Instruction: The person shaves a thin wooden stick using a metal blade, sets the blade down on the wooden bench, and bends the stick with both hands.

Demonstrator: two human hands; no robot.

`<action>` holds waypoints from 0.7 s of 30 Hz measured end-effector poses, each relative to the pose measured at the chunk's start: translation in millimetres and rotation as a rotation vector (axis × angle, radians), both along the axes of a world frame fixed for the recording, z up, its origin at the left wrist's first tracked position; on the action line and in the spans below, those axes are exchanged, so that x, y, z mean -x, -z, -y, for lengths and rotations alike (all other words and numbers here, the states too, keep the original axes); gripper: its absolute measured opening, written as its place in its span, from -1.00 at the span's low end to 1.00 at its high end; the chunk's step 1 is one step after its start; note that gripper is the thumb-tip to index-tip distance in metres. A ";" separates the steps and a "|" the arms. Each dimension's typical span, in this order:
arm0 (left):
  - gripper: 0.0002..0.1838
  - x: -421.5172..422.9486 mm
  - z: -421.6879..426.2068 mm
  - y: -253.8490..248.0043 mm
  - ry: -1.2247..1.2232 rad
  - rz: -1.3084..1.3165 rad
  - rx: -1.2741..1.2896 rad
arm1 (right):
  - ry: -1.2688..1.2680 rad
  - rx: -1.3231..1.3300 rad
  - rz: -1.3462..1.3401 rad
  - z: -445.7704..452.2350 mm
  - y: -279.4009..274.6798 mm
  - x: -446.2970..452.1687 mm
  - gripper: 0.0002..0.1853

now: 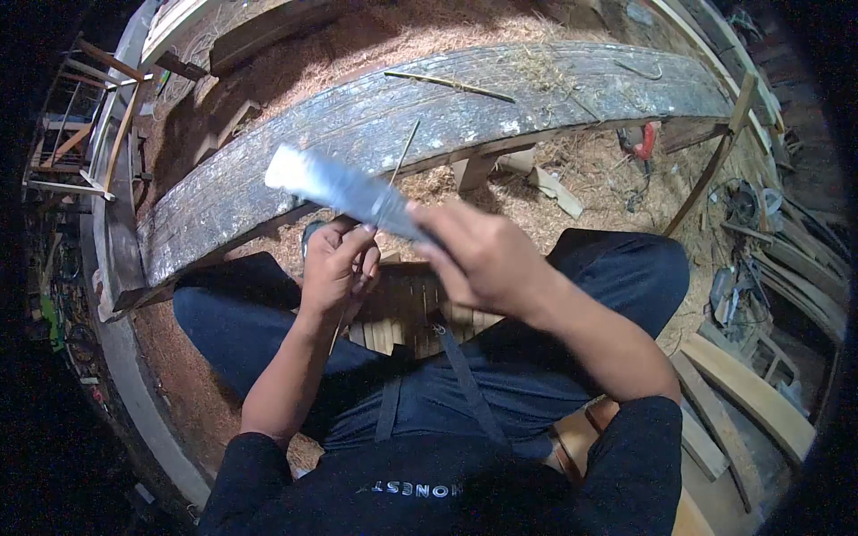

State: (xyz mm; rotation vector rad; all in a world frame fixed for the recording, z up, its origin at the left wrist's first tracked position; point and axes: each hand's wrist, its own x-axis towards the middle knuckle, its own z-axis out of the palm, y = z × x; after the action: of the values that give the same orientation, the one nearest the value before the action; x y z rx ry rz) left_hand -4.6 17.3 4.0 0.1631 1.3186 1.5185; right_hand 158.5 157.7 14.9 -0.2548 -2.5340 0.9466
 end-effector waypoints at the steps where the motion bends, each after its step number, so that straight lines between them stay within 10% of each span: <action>1: -0.79 1.5 -1.1 -4.0 0.023 0.011 -0.004 | 0.078 -0.022 0.016 -6.1 1.3 0.3 -0.62; 21: -0.78 1.7 0.2 3.8 0.036 -0.028 0.008 | 0.056 0.041 0.090 -0.5 -6.4 -4.9 -0.57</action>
State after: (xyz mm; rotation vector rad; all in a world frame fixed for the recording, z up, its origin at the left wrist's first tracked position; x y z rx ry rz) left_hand -6.3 17.1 0.3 0.2025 1.3366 1.4847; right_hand 163.3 158.2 21.3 -0.3862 -2.5761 0.9865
